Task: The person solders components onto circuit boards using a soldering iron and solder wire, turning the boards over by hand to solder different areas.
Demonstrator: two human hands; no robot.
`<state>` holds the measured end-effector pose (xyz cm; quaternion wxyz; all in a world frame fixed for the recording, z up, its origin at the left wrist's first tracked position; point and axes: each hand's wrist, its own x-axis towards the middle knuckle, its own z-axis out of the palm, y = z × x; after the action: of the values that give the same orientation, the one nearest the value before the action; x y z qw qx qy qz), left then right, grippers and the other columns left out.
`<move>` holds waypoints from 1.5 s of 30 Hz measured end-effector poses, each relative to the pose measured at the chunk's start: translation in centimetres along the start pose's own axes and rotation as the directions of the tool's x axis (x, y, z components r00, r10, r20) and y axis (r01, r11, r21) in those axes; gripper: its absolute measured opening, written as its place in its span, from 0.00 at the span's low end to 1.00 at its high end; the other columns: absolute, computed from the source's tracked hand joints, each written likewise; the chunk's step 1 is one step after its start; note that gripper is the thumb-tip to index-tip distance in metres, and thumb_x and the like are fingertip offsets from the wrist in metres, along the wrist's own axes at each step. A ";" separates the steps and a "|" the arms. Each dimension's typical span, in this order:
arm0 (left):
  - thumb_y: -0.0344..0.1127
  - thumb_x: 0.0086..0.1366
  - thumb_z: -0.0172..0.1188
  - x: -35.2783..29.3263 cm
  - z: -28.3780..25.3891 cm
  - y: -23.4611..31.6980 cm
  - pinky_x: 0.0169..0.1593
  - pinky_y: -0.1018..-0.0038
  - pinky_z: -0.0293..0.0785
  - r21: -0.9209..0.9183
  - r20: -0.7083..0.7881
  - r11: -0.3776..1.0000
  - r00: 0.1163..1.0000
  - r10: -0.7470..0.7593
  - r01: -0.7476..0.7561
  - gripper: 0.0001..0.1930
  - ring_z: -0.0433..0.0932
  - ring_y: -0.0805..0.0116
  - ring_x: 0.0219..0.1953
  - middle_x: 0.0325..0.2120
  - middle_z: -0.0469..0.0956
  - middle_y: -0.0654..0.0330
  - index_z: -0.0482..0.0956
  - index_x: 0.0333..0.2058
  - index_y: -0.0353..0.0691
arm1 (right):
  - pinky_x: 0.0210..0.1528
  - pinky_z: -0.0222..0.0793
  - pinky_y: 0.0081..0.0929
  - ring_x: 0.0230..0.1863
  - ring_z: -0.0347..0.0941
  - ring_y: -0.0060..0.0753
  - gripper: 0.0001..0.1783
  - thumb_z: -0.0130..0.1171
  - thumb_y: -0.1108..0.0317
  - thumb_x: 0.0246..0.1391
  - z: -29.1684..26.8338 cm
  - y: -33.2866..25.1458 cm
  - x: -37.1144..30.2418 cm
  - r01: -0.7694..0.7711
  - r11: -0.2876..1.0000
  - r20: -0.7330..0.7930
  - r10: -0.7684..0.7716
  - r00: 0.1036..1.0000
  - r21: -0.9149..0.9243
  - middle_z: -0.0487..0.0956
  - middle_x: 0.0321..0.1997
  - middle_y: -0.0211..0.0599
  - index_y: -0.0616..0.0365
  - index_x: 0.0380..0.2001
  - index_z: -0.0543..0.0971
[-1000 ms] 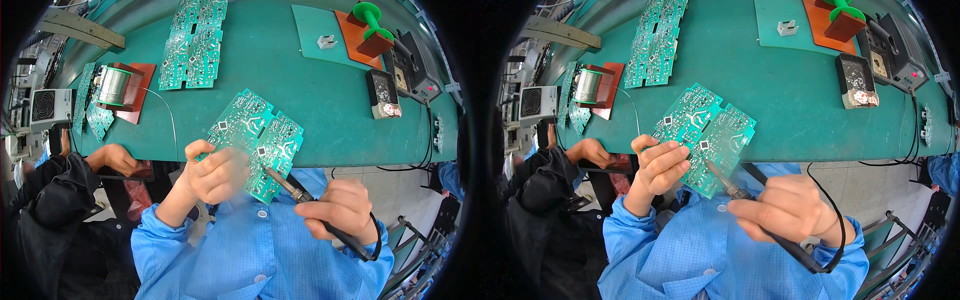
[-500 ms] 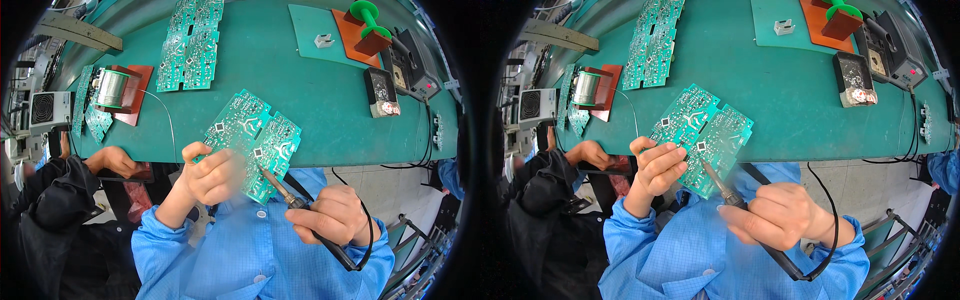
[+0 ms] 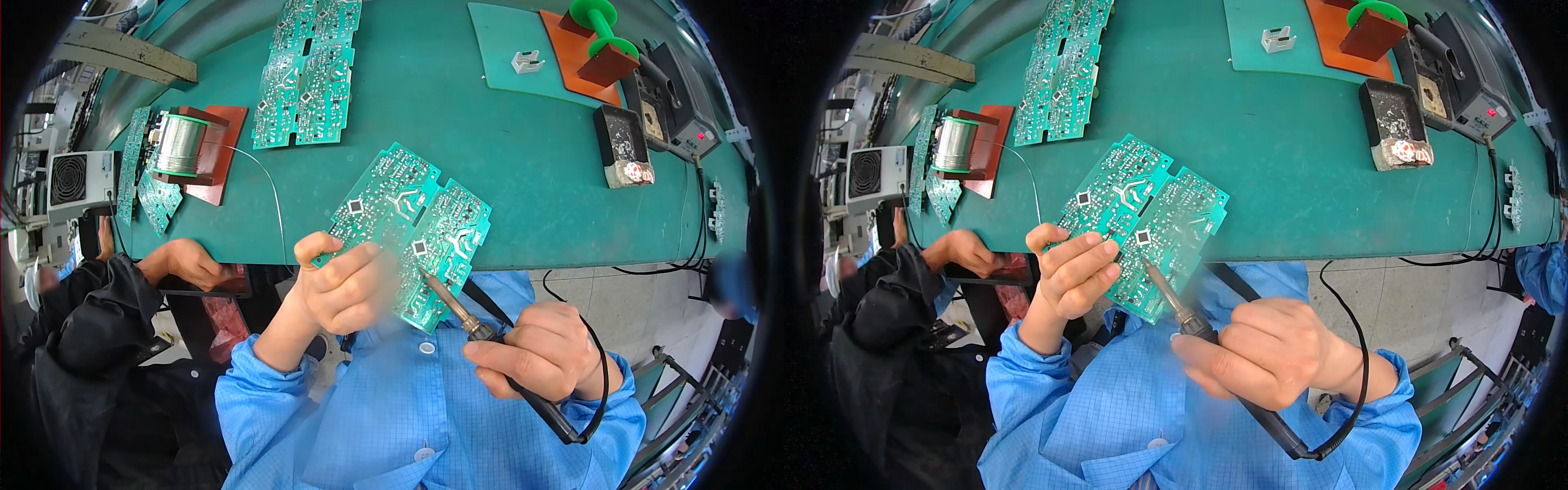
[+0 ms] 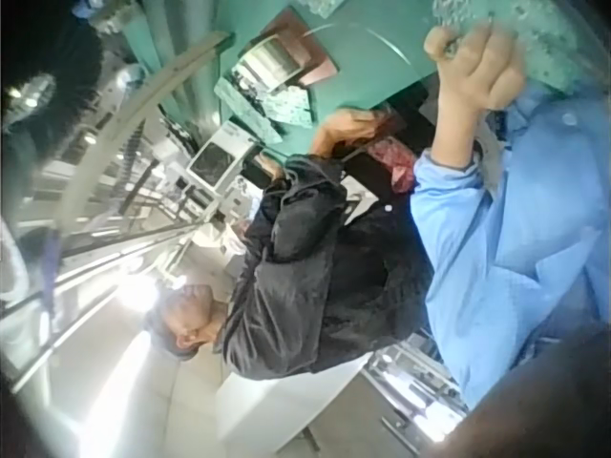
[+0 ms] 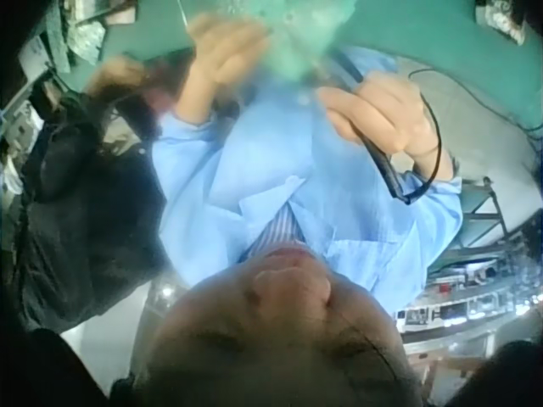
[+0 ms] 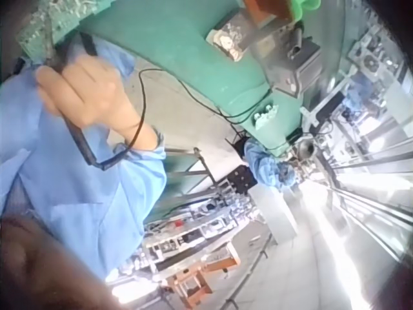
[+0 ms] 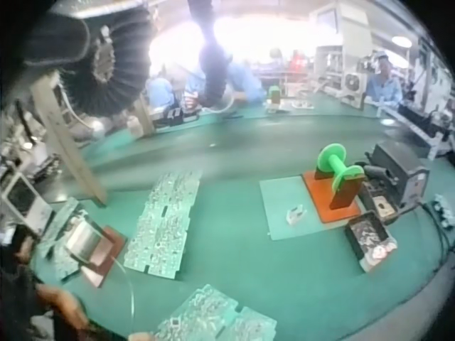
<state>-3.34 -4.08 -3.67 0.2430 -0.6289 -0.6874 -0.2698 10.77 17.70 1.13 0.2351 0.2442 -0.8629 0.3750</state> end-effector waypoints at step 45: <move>0.21 0.59 0.51 6.6 -1.1 3.3 0.55 0.70 0.64 -0.665 0.724 -0.695 0.463 -0.511 0.274 0.24 0.68 0.69 0.52 0.50 0.69 0.56 0.61 0.55 0.33 | 0.25 0.70 0.12 0.29 0.74 0.22 0.28 0.57 0.71 0.47 -1.8 3.2 1.9 -0.229 0.736 -0.549 0.642 0.535 0.637 0.75 0.41 0.49 0.63 0.51 0.61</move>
<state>-0.70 0.28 1.78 -0.4730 -0.0537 -0.3604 -0.8022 7.83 20.54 1.65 0.3884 -0.1118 -0.5960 0.6939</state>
